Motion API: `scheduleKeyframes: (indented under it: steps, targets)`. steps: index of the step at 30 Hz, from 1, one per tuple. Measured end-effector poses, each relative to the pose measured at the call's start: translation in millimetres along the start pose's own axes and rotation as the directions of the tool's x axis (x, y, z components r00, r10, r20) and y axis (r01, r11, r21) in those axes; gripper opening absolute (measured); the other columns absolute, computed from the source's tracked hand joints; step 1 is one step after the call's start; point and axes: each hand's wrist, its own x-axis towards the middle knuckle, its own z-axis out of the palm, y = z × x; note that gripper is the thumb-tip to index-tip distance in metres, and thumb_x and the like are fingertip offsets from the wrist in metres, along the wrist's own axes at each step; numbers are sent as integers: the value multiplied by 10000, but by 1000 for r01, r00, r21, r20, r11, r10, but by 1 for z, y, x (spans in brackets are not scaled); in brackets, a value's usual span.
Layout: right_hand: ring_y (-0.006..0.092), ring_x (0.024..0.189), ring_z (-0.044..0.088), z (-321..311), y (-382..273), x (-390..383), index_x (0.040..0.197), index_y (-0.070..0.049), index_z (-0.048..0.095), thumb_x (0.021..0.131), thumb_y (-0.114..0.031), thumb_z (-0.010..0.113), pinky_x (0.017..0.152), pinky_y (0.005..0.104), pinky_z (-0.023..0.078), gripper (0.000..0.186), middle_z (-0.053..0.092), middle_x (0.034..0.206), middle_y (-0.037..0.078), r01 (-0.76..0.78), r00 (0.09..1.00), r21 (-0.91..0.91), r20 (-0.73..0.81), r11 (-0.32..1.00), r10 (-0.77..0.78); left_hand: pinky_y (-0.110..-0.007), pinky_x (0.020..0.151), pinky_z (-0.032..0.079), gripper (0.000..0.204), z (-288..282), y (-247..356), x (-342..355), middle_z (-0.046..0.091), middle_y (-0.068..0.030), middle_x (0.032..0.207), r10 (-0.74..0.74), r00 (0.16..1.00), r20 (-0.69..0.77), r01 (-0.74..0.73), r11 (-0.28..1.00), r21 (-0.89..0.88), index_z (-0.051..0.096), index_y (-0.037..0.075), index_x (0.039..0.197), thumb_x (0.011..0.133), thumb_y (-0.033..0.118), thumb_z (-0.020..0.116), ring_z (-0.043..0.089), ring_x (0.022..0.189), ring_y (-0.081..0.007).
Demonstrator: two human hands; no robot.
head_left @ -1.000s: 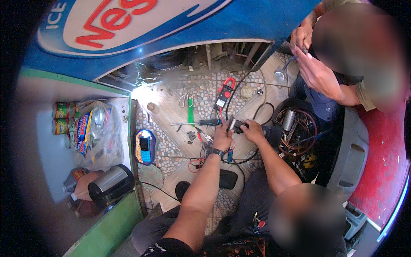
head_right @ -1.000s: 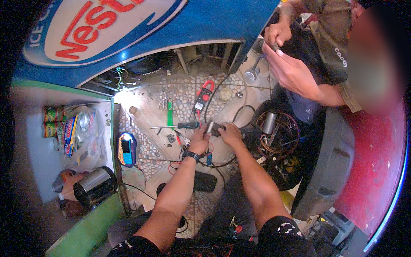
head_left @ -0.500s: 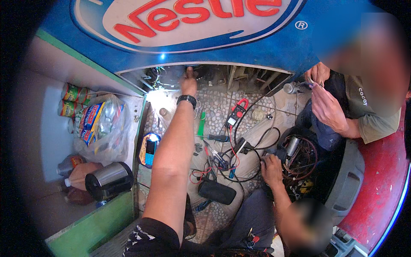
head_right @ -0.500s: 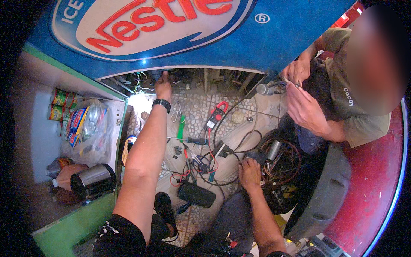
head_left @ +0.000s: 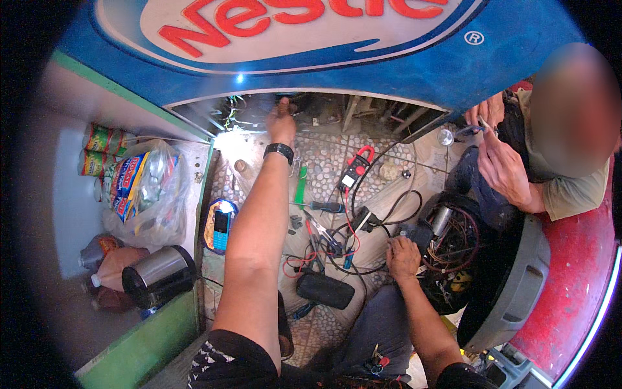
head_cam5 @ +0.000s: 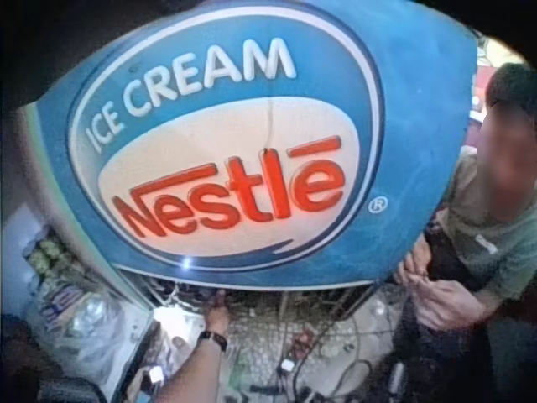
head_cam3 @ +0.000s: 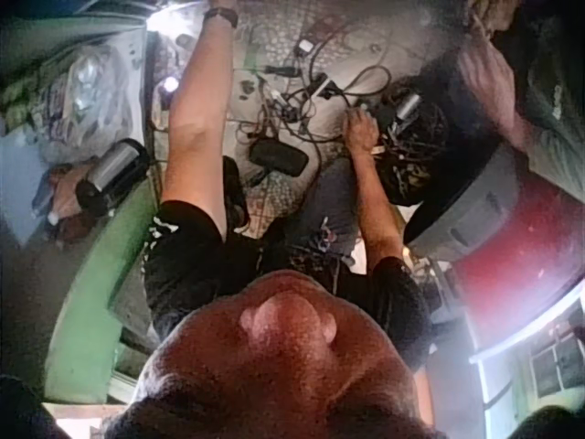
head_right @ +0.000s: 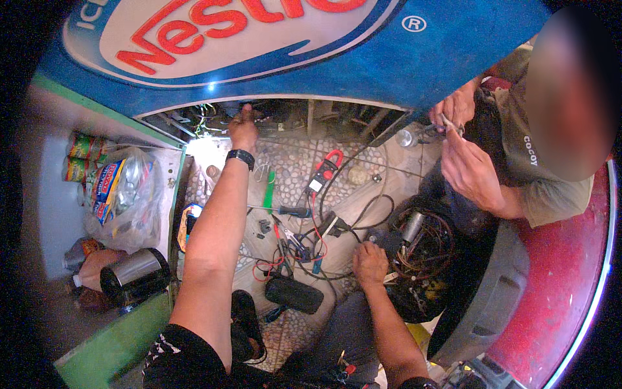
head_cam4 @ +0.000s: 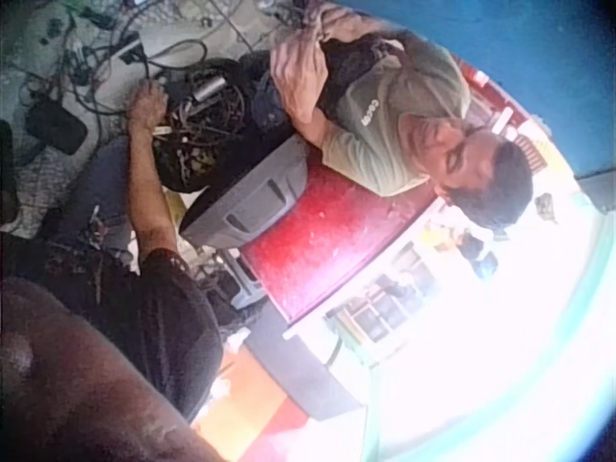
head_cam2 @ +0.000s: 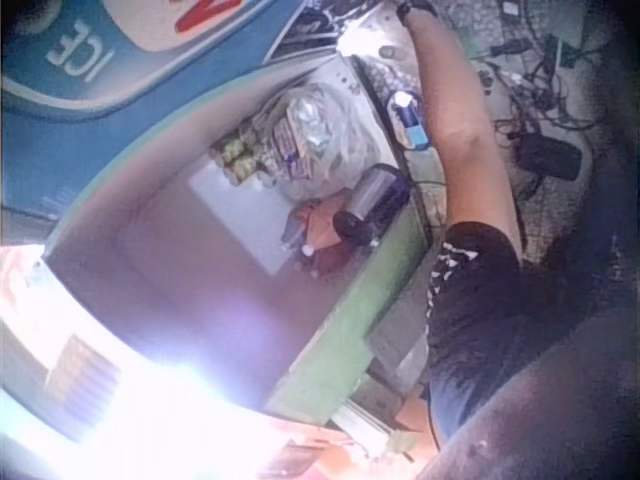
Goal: The person repairs an ice cream freezer by handling wires and components at the base of the unit using a multimeter and various small hand tools.
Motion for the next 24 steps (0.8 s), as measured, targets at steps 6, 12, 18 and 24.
scheduleKeyframes:
  steps: [6, 12, 18, 24]
  targets:
    - [286, 918, 606, -3, -3, 2, 1003, -94, 685, 751, -143, 709, 783, 426, 473, 258, 625, 971, 79, 18, 1000, 4, -6, 1000, -18, -370, 814, 459, 526, 6, -7, 3, 718, -90, 904, 26, 998, -50, -28, 999, -39, 713, 1, 939, 991, 503, 563, 616, 846, -217]
    - [286, 933, 613, 0, 1, 0, 1014, -96, 686, 786, -155, 692, 792, 416, 481, 236, 629, 971, 85, -6, 1000, -36, 26, 999, 7, -374, 855, 470, 496, 14, -8, -2, 719, -134, 1009, 90, 994, -66, -83, 993, 89, 701, -2, 1031, 987, 476, 576, 630, 944, -240]
    - [399, 983, 626, -16, -6, 41, 1036, -5, 657, 873, -194, 645, 863, 491, 494, 250, 653, 1031, 201, -239, 957, 119, 198, 964, 213, -400, 978, 441, 431, 2, 8, -18, 659, -157, 1221, 69, 997, 30, -71, 994, 81, 640, 6, 1197, 966, 370, 628, 603, 1099, -304]
    - [349, 812, 651, -23, 30, 216, 1078, 14, 658, 957, -220, 561, 780, 435, 526, 281, 679, 936, 203, -347, 905, 590, 7, 729, 425, -452, 902, 479, 327, 0, 12, -11, 687, -237, 1062, 191, 979, 73, -203, 954, 220, 653, -12, 1116, 958, 269, 593, 640, 1022, -392]
